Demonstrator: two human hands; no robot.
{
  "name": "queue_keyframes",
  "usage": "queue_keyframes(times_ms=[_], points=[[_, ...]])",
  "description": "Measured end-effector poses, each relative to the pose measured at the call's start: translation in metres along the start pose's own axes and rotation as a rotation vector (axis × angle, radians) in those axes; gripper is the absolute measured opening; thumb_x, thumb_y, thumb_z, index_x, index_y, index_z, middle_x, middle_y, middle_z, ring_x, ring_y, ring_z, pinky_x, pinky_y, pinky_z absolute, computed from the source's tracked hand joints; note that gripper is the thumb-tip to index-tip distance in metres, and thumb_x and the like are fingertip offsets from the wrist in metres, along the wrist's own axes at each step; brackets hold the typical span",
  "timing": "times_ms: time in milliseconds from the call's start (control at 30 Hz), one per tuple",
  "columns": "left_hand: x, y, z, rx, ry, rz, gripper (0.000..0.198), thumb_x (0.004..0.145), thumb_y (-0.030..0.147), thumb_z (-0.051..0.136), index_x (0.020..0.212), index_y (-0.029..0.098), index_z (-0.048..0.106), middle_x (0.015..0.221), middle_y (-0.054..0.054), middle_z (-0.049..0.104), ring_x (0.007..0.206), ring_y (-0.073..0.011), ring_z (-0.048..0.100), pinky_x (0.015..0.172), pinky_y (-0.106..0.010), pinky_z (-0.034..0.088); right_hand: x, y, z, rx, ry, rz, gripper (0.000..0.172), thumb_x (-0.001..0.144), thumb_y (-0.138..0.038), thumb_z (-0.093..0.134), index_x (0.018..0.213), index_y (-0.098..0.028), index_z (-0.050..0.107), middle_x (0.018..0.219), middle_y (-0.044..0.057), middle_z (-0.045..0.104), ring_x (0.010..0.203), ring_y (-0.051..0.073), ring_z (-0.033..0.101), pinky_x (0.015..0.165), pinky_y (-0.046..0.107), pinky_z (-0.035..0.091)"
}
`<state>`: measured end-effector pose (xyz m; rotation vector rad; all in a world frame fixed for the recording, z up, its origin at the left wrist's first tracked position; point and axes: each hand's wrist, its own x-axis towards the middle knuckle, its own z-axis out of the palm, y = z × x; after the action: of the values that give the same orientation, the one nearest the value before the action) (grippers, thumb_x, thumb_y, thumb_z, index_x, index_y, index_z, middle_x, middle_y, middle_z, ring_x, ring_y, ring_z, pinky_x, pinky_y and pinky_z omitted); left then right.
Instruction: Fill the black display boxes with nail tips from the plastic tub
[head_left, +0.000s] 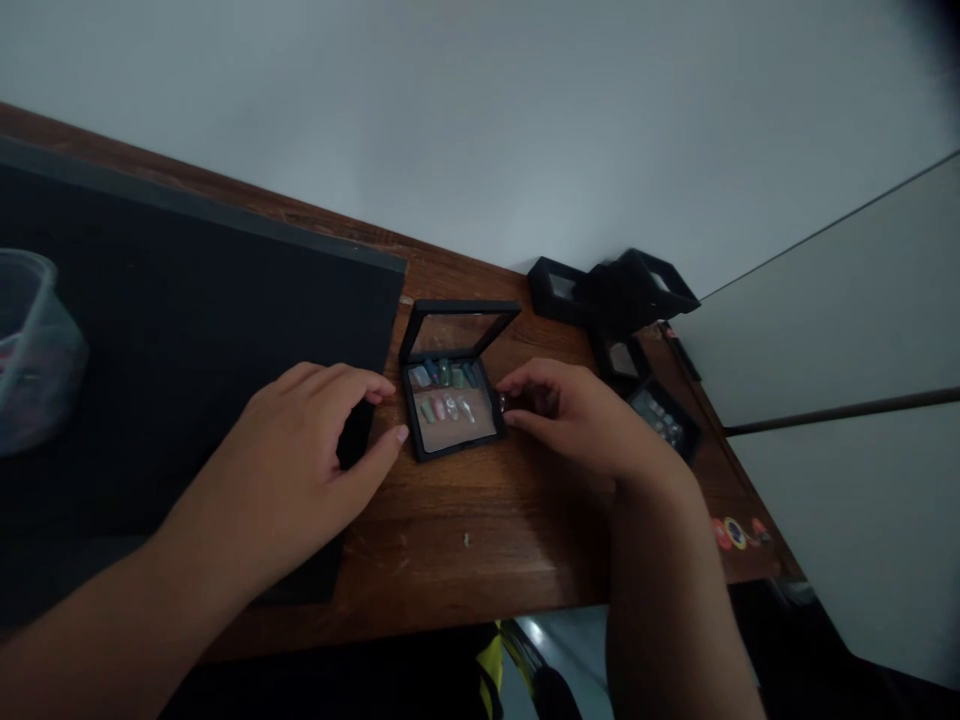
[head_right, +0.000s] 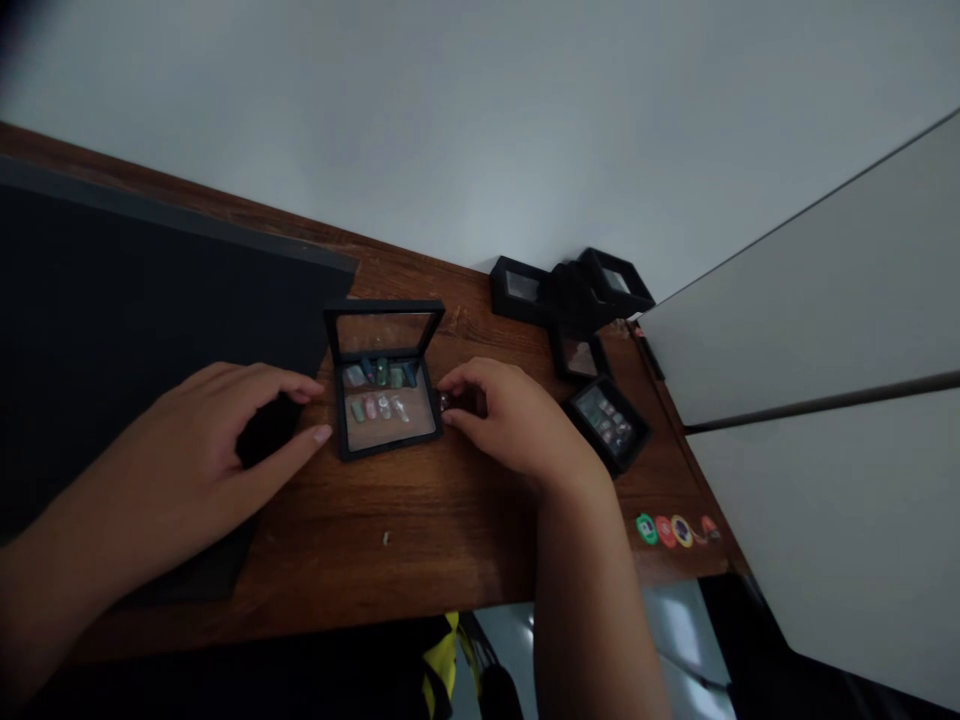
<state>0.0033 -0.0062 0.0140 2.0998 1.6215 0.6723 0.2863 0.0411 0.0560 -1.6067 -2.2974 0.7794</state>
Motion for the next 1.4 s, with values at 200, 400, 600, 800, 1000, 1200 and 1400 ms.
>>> queue_keyframes(times_ms=[200, 400, 600, 800, 1000, 1200, 1400], points=[[0.000, 0.000, 0.001, 0.016, 0.000, 0.015, 0.029, 0.094, 0.049, 0.057, 0.115, 0.031, 0.065, 0.113, -0.007, 0.073, 0.109, -0.0359, 0.065, 0.088, -0.055, 0.053, -0.001, -0.005, -0.003, 0.092, 0.022, 0.005, 0.010, 0.087, -0.018, 0.070, 0.095, -0.019, 0.076, 0.084, 0.001, 0.076, 0.069, 0.014, 0.063, 0.063, 0.027, 0.048], [-0.001, 0.000, 0.001, 0.000, -0.003, 0.004, 0.031, 0.093, 0.051, 0.057, 0.116, 0.032, 0.066, 0.113, -0.006, 0.073, 0.108, -0.0359, 0.064, 0.088, -0.056, 0.053, -0.003, -0.010, -0.006, 0.176, 0.113, -0.068, 0.009, 0.091, -0.023, 0.070, 0.092, -0.019, 0.078, 0.087, 0.003, 0.078, 0.076, 0.016, 0.068, 0.067, 0.028, 0.050], [-0.001, 0.001, 0.001, 0.023, -0.013, 0.019, 0.031, 0.094, 0.049, 0.056, 0.117, 0.030, 0.065, 0.113, -0.007, 0.072, 0.109, -0.0356, 0.063, 0.089, -0.057, 0.052, -0.001, -0.016, 0.001, 0.401, 0.106, -0.103, 0.005, 0.089, -0.023, 0.074, 0.091, -0.018, 0.075, 0.086, 0.002, 0.075, 0.075, 0.014, 0.066, 0.068, 0.026, 0.051], [0.001, 0.000, 0.003, 0.042, -0.009, 0.054, 0.030, 0.094, 0.047, 0.055, 0.114, 0.027, 0.064, 0.113, -0.009, 0.072, 0.108, -0.0361, 0.062, 0.091, -0.058, 0.051, 0.010, -0.012, 0.010, 0.759, 0.035, -0.108, 0.018, 0.082, -0.020, 0.081, 0.093, -0.018, 0.068, 0.084, -0.002, 0.070, 0.073, 0.009, 0.065, 0.070, 0.023, 0.052], [0.001, 0.001, 0.003, 0.035, -0.003, 0.076, 0.030, 0.095, 0.044, 0.055, 0.116, 0.025, 0.065, 0.114, -0.009, 0.072, 0.109, -0.0354, 0.061, 0.092, -0.056, 0.049, 0.020, 0.003, 0.014, 0.733, -0.132, 0.012, 0.022, 0.081, -0.019, 0.080, 0.099, -0.018, 0.067, 0.085, -0.001, 0.073, 0.075, 0.010, 0.067, 0.074, 0.024, 0.052], [0.001, 0.001, 0.003, 0.051, -0.004, 0.105, 0.028, 0.097, 0.037, 0.053, 0.116, 0.021, 0.065, 0.113, -0.008, 0.071, 0.108, -0.0317, 0.060, 0.095, -0.053, 0.048, 0.019, 0.001, 0.017, 0.595, -0.037, 0.020, 0.021, 0.082, -0.025, 0.078, 0.100, -0.019, 0.068, 0.085, 0.001, 0.072, 0.075, 0.013, 0.065, 0.068, 0.026, 0.050], [0.001, 0.002, 0.001, 0.043, 0.007, 0.091, 0.027, 0.097, 0.038, 0.054, 0.114, 0.022, 0.066, 0.111, -0.007, 0.072, 0.107, -0.0304, 0.061, 0.093, -0.051, 0.050, 0.009, -0.008, 0.009, 0.483, 0.022, 0.012, 0.032, 0.083, -0.021, 0.074, 0.114, -0.018, 0.066, 0.098, 0.004, 0.073, 0.075, 0.013, 0.062, 0.067, 0.028, 0.049]])
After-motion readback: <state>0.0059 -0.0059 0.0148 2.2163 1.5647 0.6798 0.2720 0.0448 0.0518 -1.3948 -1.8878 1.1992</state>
